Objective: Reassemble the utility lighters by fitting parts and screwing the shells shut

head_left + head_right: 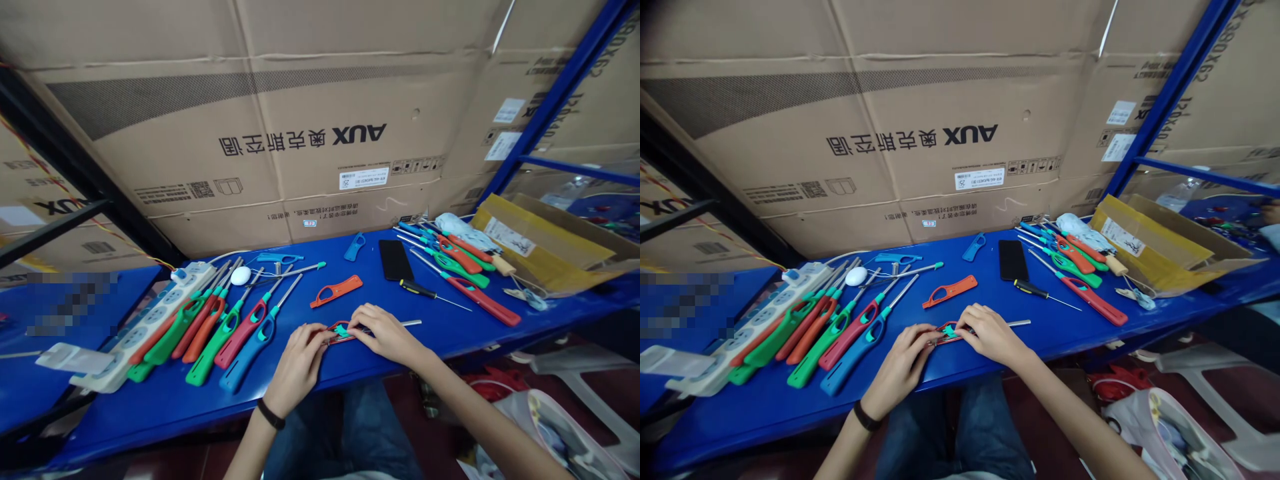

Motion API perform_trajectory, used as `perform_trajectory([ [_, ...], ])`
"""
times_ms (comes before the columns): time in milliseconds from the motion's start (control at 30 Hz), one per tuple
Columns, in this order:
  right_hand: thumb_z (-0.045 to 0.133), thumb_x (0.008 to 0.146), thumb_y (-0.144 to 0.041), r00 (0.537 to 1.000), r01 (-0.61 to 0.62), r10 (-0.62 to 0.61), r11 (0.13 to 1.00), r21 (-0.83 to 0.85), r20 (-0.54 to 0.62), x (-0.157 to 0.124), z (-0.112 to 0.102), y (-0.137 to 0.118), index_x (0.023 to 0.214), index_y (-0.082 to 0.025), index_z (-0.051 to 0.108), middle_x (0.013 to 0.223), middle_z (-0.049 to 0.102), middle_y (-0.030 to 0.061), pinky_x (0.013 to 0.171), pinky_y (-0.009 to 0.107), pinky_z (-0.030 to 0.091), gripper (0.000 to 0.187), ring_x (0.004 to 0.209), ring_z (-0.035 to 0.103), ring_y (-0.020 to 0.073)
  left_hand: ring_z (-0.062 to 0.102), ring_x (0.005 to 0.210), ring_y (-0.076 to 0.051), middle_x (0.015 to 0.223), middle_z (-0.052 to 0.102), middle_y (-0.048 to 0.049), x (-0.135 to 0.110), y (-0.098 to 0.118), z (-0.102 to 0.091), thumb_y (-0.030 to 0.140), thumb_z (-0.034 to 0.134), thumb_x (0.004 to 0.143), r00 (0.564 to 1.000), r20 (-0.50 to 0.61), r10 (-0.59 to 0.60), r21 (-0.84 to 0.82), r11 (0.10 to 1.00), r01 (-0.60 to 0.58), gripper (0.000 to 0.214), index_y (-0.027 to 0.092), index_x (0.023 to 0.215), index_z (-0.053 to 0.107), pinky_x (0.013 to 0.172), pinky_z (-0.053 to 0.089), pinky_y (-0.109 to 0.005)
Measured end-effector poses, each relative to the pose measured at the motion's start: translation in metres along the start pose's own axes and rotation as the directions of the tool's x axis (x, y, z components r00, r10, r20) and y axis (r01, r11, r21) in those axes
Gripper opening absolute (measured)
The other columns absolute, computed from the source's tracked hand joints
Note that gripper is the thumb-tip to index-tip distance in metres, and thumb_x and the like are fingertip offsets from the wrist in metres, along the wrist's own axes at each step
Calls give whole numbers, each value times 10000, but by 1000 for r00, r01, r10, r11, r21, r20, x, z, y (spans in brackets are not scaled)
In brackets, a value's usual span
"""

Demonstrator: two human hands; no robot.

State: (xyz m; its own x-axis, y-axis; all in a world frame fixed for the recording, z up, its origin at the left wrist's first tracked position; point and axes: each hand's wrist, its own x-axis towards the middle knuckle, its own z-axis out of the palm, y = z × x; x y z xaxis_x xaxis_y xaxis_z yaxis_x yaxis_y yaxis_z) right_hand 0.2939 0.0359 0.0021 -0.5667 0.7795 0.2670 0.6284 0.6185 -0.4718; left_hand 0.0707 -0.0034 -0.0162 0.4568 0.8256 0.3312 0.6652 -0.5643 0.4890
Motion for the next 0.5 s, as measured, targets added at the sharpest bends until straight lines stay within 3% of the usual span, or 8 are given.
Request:
perform_trajectory([
  [300, 499, 937, -267, 1000, -11, 11, 1000, -24, -3, -1, 3, 3, 863, -206, 604, 902, 663, 31, 771, 314, 429, 142, 844, 595, 175, 521, 1025, -230, 1089, 540, -84, 4, 11, 3, 143, 415, 905, 999, 1, -43, 0, 999, 43, 245, 222, 1075, 572, 878, 448, -410],
  [500, 523, 925, -238, 1000, -12, 12, 1000, -12, -2, -1, 4, 5, 861, -208, 589, 898, 666, 15, 775, 309, 413, 97, 846, 591, 170, 513, 1013, -245, 1079, 547, -74, 7, 16, 11, 179, 546, 831, 992, -55, -112, -20, 994, 111, 187, 217, 1012, 573, 874, 432, -430],
])
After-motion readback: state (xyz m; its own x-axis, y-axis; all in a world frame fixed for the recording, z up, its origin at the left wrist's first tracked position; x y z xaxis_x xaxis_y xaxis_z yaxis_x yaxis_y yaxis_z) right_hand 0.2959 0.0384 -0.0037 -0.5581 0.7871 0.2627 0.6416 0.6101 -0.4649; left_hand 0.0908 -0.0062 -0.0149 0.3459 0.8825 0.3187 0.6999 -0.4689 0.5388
